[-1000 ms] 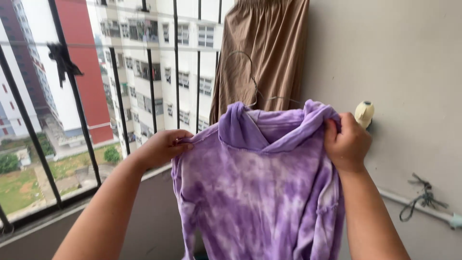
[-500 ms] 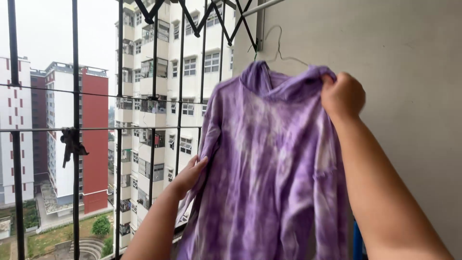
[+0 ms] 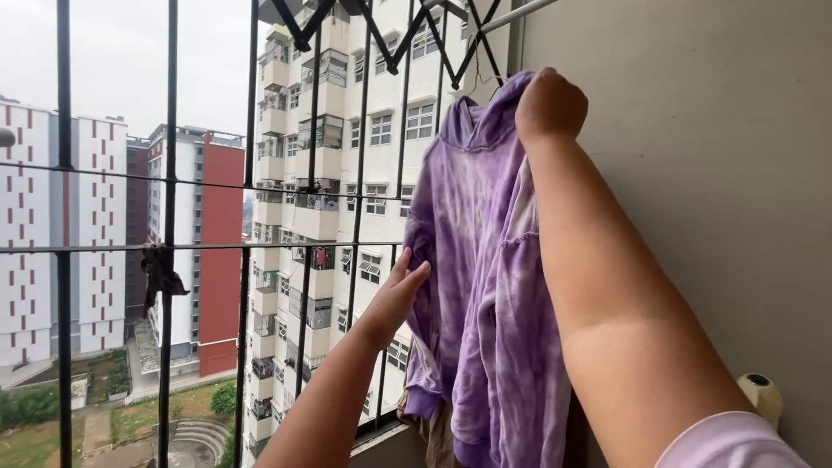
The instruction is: Removing wet clothes from a washing machine and hanging them on a clothesline using hangers.
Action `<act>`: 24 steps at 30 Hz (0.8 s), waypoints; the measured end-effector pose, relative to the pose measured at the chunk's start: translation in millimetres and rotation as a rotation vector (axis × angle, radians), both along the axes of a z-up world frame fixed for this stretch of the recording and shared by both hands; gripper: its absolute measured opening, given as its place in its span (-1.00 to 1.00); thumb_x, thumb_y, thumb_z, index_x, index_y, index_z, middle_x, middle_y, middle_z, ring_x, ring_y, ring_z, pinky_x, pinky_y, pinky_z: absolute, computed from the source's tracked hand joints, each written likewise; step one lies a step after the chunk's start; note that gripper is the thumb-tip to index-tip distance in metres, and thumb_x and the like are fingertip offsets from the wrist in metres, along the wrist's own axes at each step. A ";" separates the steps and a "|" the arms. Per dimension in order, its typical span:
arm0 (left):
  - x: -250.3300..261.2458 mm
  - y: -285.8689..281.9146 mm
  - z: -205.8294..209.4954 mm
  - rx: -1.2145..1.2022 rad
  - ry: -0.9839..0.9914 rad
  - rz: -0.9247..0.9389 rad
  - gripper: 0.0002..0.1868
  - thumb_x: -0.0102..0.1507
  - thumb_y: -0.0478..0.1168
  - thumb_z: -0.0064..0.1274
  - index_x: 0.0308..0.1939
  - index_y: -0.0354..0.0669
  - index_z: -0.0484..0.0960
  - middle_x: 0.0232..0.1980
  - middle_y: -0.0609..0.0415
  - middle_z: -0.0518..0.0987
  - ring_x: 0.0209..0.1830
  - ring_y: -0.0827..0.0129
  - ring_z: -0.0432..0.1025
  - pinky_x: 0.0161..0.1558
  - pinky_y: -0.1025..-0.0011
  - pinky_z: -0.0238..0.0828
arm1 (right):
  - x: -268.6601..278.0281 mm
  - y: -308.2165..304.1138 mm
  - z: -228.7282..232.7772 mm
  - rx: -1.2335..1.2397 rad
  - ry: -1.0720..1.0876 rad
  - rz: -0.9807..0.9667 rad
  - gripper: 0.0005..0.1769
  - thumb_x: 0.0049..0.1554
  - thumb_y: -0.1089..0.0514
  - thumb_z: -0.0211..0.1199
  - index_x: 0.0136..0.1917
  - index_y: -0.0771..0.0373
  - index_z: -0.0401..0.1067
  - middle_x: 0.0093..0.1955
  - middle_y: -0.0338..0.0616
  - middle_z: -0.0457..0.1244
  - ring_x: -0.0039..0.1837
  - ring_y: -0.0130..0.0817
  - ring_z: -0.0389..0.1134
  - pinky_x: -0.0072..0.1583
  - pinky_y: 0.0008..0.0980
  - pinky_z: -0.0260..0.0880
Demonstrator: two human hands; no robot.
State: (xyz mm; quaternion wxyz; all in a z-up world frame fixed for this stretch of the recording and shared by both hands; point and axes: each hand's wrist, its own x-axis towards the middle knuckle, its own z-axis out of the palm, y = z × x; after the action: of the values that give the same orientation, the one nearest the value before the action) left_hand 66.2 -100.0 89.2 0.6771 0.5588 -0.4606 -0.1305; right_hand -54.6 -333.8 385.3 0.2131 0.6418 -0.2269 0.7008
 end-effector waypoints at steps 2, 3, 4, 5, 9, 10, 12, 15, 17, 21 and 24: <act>2.3 3.9 7.0 0.019 0.066 -0.036 0.03 0.25 0.26 -0.03 0.66 0.19 -0.23 0.65 -0.23 -0.10 0.67 0.04 -0.19 0.53 0.07 -0.21 | 2.5 -1.0 -7.7 -0.010 0.010 -0.019 -0.84 0.27 0.20 0.16 -0.07 0.34 0.48 -0.17 0.16 0.40 -0.14 0.07 0.47 -0.07 -0.05 0.47; 5.7 4.7 10.0 -0.017 0.056 -0.067 0.01 0.25 0.25 -0.05 0.65 0.18 -0.22 0.64 -0.22 -0.04 0.66 0.05 -0.15 0.53 0.08 -0.18 | -4.8 10.6 -13.3 -0.013 0.005 -0.008 -0.81 0.28 0.17 0.17 -0.07 0.35 0.47 -0.18 0.16 0.40 -0.15 0.06 0.46 -0.08 -0.05 0.47; 9.7 4.1 14.5 -0.055 0.042 -0.101 -0.01 0.26 0.24 -0.06 0.64 0.17 -0.21 0.64 -0.20 0.01 0.66 0.06 -0.11 0.52 0.09 -0.15 | -13.2 21.6 -17.3 -0.017 -0.003 0.000 -0.77 0.29 0.13 0.18 -0.07 0.36 0.47 -0.20 0.16 0.40 -0.17 0.05 0.46 -0.10 -0.05 0.46; 12.0 3.9 17.1 -0.055 0.043 -0.097 -0.01 0.26 0.24 -0.06 0.64 0.17 -0.21 0.64 -0.20 0.01 0.66 0.06 -0.11 0.52 0.09 -0.15 | -12.8 25.0 -16.1 -0.017 -0.001 0.004 -0.77 0.29 0.13 0.18 -0.07 0.36 0.47 -0.20 0.16 0.40 -0.17 0.05 0.46 -0.10 -0.05 0.46; 4.5 -9.6 26.4 -0.109 0.018 -0.056 -0.06 0.27 0.22 -0.06 0.63 0.10 -0.09 0.64 -0.14 0.05 0.66 0.08 -0.09 0.52 0.11 -0.12 | -16.3 26.0 -13.7 -0.070 0.015 -0.012 -0.73 0.31 0.09 0.19 -0.08 0.36 0.46 -0.21 0.13 0.40 -0.17 0.03 0.47 -0.09 -0.07 0.46; 2.2 -12.8 28.5 -0.129 0.047 -0.061 -0.07 0.27 0.21 -0.04 0.62 0.09 -0.07 0.62 -0.16 0.11 0.66 0.08 -0.05 0.52 0.12 -0.12 | -13.1 25.4 -13.5 -0.092 0.030 -0.028 -0.74 0.29 0.09 0.19 -0.09 0.36 0.46 -0.22 0.12 0.40 -0.18 0.03 0.47 -0.09 -0.07 0.46; -7.9 -14.2 29.8 -0.116 0.050 -0.080 -0.08 0.27 0.21 -0.06 0.62 0.11 -0.05 0.61 -0.17 0.13 0.63 0.04 -0.02 0.48 0.06 -0.05 | -1.3 26.7 -22.4 -0.067 0.065 -0.031 -0.75 0.29 0.10 0.18 -0.09 0.35 0.46 -0.22 0.13 0.40 -0.17 0.04 0.47 -0.09 -0.07 0.47; -14.4 -18.5 21.6 -0.061 0.008 -0.081 -0.11 0.28 0.21 -0.07 0.62 0.15 -0.03 0.61 -0.19 0.13 0.62 0.01 0.00 0.47 0.01 -0.01 | 16.4 13.1 -37.0 0.004 0.125 -0.058 -0.79 0.28 0.14 0.16 -0.08 0.34 0.46 -0.21 0.14 0.40 -0.15 0.06 0.47 -0.07 -0.06 0.48; -17.6 -19.0 14.2 -0.011 -0.034 -0.065 -0.12 0.29 0.22 -0.06 0.62 0.18 -0.03 0.61 -0.20 0.11 0.63 0.01 -0.01 0.49 0.02 -0.04 | 16.1 10.1 -51.6 0.056 0.152 -0.083 -0.81 0.27 0.17 0.14 -0.07 0.33 0.46 -0.20 0.14 0.41 -0.13 0.07 0.47 -0.06 -0.06 0.48; -27.3 -14.7 -0.5 0.039 0.082 -0.141 -0.14 0.28 0.22 -0.09 0.61 0.23 -0.04 0.62 -0.11 0.12 0.58 -0.04 0.05 0.42 -0.05 0.10 | -11.7 48.9 -82.6 0.102 0.204 -0.020 -0.72 0.24 0.06 0.20 -0.03 0.36 0.46 -0.12 0.17 0.40 -0.06 0.12 0.45 -0.01 0.00 0.45; -41.9 -11.1 -20.2 0.034 0.131 -0.152 -0.16 0.28 0.21 -0.10 0.60 0.25 -0.02 0.61 -0.08 0.14 0.58 0.00 0.08 0.41 -0.01 0.11 | -30.6 58.9 -111.8 0.047 0.205 0.086 -0.65 0.17 0.02 0.31 0.05 0.36 0.45 -0.06 0.16 0.40 0.01 0.12 0.43 0.04 0.00 0.43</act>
State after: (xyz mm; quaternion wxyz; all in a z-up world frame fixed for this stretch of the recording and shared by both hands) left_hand 24.3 -111.1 68.9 0.6845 0.5240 -0.4540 -0.2256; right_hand -85.2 -274.9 273.5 0.1899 0.7241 -0.1924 0.6345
